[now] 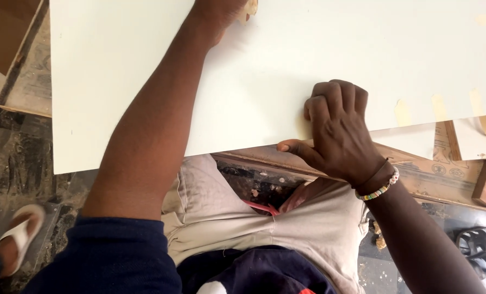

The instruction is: Peeling adhesive tape and cleaning residue from white furniture panels.

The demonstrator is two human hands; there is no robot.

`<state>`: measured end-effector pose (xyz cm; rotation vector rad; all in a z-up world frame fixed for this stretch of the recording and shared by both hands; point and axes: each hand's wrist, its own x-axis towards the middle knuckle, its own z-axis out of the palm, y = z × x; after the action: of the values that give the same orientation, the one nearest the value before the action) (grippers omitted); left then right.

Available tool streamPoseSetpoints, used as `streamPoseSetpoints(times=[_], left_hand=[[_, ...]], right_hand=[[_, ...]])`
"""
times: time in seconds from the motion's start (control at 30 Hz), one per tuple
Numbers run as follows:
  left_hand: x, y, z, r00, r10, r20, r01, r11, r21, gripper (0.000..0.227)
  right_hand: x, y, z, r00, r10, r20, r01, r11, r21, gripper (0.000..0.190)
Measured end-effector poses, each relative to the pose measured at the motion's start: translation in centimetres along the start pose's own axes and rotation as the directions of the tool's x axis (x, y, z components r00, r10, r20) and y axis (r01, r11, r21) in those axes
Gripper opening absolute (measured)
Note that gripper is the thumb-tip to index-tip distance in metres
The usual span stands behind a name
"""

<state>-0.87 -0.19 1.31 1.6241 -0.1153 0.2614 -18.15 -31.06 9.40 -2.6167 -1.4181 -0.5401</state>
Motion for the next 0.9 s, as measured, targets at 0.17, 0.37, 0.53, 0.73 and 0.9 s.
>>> streamPoseSetpoints(times=[0.17,0.37,0.53,0.73,0.9], left_hand=[[-0.9,1.8,0.4,0.998,0.025,-0.053,-0.024,0.999,0.022,0.024],[-1.0,3.5,0.6,1.000,0.011,-0.011,-0.011,0.997,0.081,0.024],[0.5,0.4,0.4,1.000,-0.022,-0.018,0.023,1.000,0.022,0.022],[-2.2,5.4,0.9,0.995,0.092,0.029,-0.094,0.990,0.103,0.027],[-0.3,1.9,0.5,1.000,-0.001,-0.008,0.001,0.995,0.102,0.024]], right_hand=[[0.5,0.6,-1.1,0.998,-0.030,-0.047,0.038,0.982,0.185,0.055],[0.1,0.6,-0.8,0.989,0.004,-0.151,0.046,0.945,0.325,0.010],[0.6,-1.7,-0.7,0.991,0.094,-0.097,-0.088,0.994,0.061,0.008],[-2.5,-1.1,0.6,0.954,-0.035,-0.297,0.157,0.903,0.400,0.009],[-4.9,-2.6,0.5,0.950,0.002,-0.312,0.077,0.968,0.240,0.005]])
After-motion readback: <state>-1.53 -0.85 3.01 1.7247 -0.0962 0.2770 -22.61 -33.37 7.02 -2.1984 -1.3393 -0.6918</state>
